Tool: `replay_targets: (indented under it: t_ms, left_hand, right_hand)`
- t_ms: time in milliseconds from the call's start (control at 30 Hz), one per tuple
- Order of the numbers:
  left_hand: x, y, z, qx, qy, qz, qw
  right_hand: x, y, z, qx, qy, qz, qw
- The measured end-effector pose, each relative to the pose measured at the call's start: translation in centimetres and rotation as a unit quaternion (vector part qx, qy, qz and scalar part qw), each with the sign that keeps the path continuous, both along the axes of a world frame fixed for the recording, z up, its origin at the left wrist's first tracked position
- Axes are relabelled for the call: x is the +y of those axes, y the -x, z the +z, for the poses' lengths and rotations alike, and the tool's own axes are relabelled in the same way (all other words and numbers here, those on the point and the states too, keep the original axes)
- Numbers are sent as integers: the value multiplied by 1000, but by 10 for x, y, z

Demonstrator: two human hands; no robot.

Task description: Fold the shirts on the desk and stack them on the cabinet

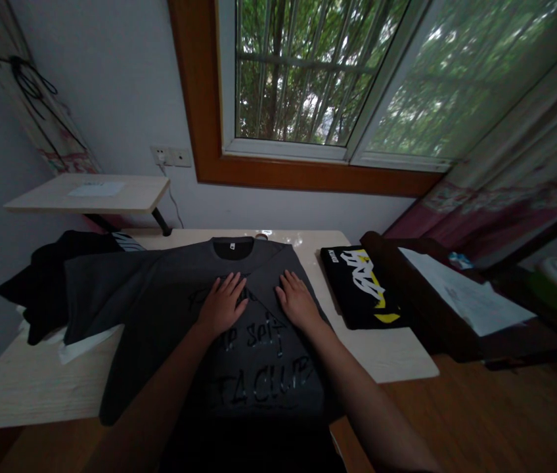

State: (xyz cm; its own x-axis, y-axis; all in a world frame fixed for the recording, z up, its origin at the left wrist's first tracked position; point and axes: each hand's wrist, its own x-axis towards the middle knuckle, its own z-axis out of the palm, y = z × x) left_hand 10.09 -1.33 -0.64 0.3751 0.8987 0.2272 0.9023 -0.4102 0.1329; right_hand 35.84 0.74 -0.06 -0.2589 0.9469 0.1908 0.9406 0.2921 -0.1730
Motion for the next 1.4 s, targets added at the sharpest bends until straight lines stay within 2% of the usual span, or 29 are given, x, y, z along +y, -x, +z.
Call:
replay_targets:
  t_ms: [100, 200, 300, 400, 533, 700, 800, 1000, 1400]
  left_hand:
    - [7, 16, -2, 4, 8, 35, 999]
    - [17, 44, -3, 17, 12, 80, 997]
    - [26, 80, -3, 37, 19, 128, 991]
    - [30, 113, -2, 50, 22, 174, 983]
    - [28, 138, -5, 59, 16, 195, 979]
    - [24, 139, -8, 63, 4, 195, 979]
    - [25, 137, -7, 65, 3, 197, 978]
    - [25, 132, -4, 70, 15, 201, 977]
    - [28, 92, 0, 51, 40, 183, 981]
  right_hand:
    - [25, 11, -4, -4, -25, -26, 999]
    - [40, 10, -4, 0, -42, -37, 998]
    - [46, -1, 1, 10, -66, -65, 996]
    - [46, -14, 8, 9, -96, -132, 987]
    - [46, -21, 14, -21, -88, -193, 977]
    - [44, -22, 20, -56, -10, -234, 971]
    - [41, -23, 23, -76, 15, -214, 974]
    - [38, -29, 22, -112, 16, -162, 980]
    - [46, -58, 22, -146, 10, -172, 974]
